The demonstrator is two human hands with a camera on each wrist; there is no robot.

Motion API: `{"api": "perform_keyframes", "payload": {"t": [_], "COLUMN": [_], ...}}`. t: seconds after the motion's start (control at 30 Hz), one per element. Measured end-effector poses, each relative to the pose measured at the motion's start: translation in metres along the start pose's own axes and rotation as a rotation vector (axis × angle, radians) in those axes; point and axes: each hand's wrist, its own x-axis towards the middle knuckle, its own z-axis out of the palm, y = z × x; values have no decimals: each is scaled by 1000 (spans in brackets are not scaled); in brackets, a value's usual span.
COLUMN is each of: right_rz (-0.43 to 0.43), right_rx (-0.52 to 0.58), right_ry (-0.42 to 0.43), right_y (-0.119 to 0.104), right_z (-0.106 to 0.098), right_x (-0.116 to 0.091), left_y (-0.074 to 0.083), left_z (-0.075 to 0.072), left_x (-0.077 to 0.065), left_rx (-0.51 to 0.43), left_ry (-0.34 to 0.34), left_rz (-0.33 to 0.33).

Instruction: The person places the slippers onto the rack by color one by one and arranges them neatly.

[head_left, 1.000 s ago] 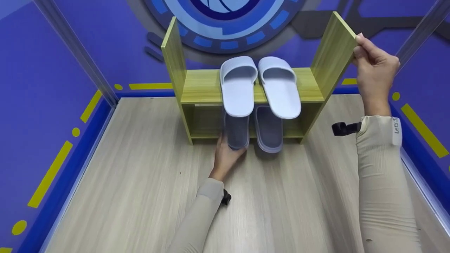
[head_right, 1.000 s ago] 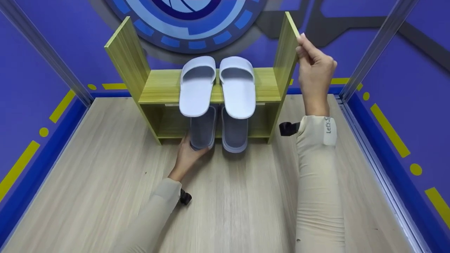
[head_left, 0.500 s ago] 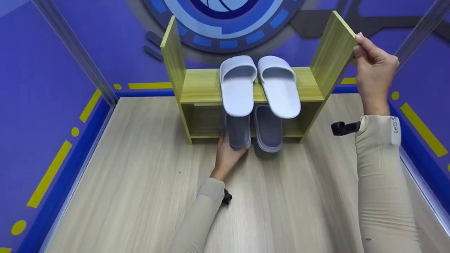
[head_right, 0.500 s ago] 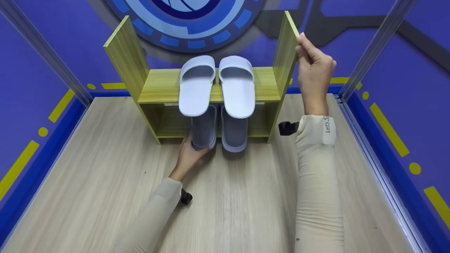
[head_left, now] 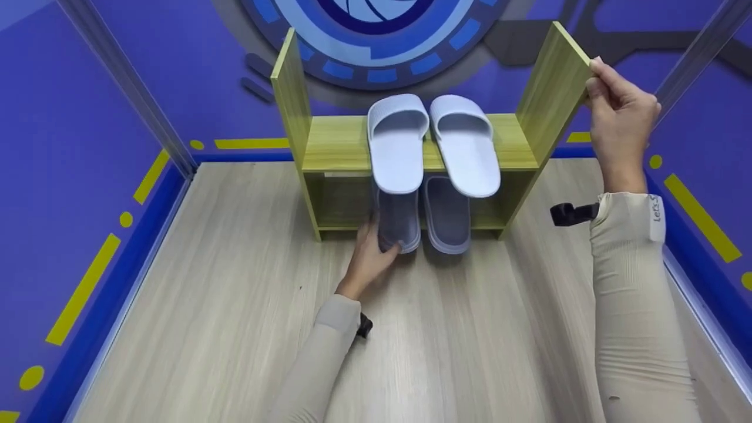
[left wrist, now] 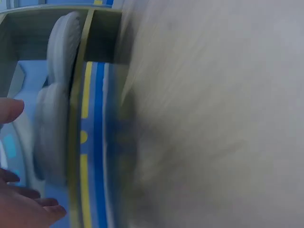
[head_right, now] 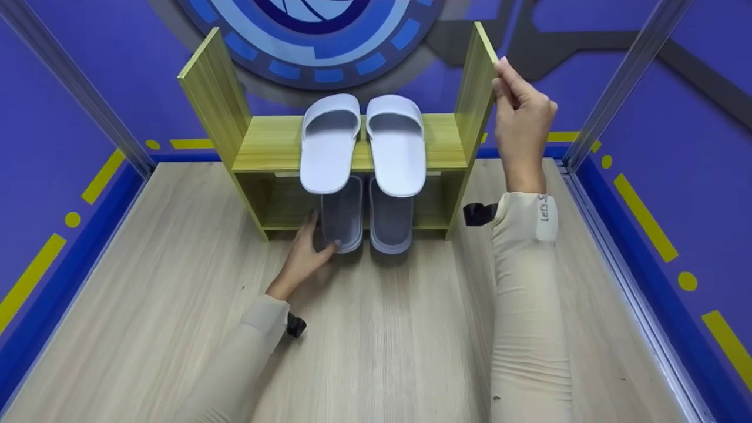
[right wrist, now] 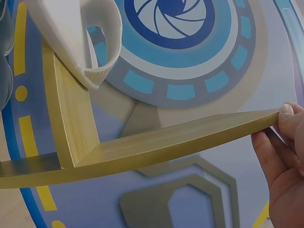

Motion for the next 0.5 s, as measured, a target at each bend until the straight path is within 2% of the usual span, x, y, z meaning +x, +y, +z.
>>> {"api": "perform_keyframes", "payload": {"t": [0.17, 0.23, 0.4, 0.5], "right_rz": [-85, -106, -89, -86], "right_rx": [-235, -320, -384, -414], "right_ry": [-51, -73, -119, -139], "right_y": [2, 3, 12, 21], "right_z": [-4, -7, -14, -17], "right_x": [-5, -10, -26, -38], "left_y": [2, 3, 5, 5], "left_z": [-27, -39, -61, -69], "left_x": [5, 7, 10, 10], "left_rx": [136, 213, 396, 471], "left_ry": [-81, -90, -66, -47], "left_rz": [-41, -26, 51, 58]}}
